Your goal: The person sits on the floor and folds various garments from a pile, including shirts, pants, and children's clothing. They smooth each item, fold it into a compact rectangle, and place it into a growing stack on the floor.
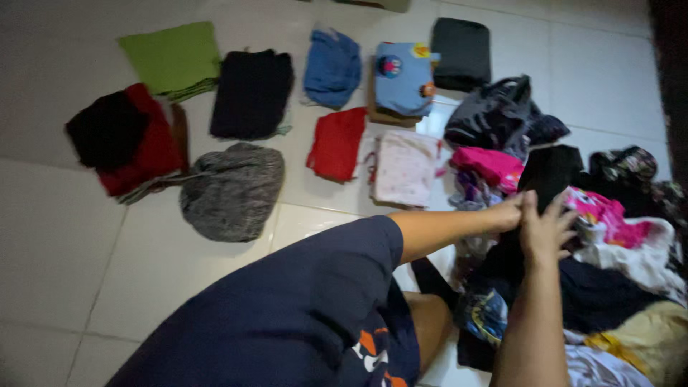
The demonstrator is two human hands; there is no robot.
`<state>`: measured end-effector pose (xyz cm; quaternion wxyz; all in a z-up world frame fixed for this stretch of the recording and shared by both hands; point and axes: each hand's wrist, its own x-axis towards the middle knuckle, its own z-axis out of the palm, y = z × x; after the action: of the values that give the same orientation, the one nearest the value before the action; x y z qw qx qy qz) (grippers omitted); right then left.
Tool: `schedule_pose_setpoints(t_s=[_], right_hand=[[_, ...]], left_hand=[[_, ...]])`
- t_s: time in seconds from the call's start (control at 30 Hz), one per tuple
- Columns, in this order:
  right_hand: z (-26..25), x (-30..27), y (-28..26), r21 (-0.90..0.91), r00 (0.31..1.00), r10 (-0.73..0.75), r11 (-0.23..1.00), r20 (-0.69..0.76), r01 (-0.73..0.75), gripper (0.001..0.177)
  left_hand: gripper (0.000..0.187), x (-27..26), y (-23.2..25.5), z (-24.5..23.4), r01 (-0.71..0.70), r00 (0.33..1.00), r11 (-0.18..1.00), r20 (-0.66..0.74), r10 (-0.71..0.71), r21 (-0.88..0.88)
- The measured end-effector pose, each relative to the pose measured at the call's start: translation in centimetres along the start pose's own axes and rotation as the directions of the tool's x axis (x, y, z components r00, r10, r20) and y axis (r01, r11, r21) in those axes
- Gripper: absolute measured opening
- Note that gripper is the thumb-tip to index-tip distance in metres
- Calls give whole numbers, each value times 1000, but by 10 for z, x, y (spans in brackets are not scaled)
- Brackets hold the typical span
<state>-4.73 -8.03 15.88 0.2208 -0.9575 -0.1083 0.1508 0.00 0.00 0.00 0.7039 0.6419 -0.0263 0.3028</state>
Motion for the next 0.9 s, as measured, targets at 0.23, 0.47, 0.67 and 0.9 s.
schedule_pose_setpoints(t_s=[0.23, 0.47, 0.67, 0.9], right_hand=[[53, 33, -44, 357, 865, -497, 822, 72, 443, 73], [51, -29, -84, 578, 832, -550, 657, -73, 485, 68], [8, -56, -42, 759, 939, -342, 603, -30, 244, 92], [-27, -86, 35, 261, 982, -50, 960, -182, 98, 76]], left_hand=[[53, -7, 62, -93, 577, 796, 661, 150, -586, -480], [101, -18, 190, -149, 712, 688, 468, 384, -616, -524], [104, -32, 233, -128, 792, 592, 548, 554, -585, -268], [99, -61, 222, -47, 844, 480, 532, 530, -699, -63]])
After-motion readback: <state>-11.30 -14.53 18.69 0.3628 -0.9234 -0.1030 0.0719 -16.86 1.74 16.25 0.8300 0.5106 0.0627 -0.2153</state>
